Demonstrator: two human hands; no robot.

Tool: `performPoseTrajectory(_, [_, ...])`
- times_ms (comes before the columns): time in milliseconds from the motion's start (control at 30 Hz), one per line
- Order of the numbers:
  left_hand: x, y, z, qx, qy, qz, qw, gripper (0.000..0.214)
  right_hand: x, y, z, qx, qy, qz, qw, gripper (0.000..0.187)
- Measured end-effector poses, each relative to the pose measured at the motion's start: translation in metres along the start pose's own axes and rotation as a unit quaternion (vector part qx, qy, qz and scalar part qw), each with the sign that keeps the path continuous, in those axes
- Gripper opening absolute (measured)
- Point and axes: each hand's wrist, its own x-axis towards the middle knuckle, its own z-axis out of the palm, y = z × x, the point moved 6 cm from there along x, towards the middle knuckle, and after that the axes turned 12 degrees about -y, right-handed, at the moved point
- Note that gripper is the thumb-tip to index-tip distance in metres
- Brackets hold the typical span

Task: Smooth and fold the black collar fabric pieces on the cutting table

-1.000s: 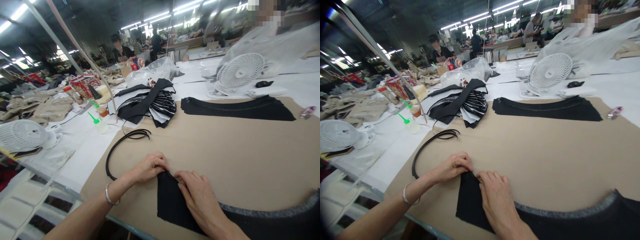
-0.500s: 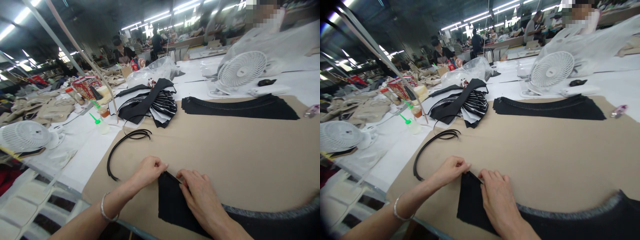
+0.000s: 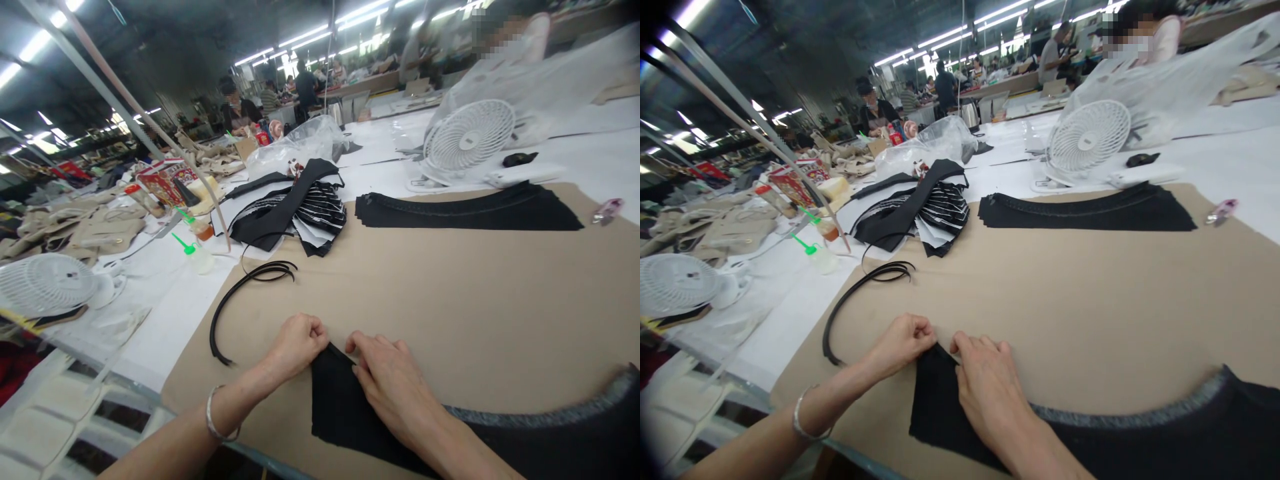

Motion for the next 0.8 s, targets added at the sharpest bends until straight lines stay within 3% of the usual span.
performPoseTrajectory(333, [-0.008, 0.008, 0.004, 0.121, 0.041, 0.035, 0.991, 0.014, 0.003, -0.002, -0.006, -0.026, -0.061, 0.034, 0.997, 0.031])
performPoseTrajectory(800, [-0.011, 0.011, 0.009, 0.191, 0.061, 0.038, 0.979, 0.015, -0.001, 0.005, -0.004, -0.003, -0.048, -0.015, 0.999, 0.038])
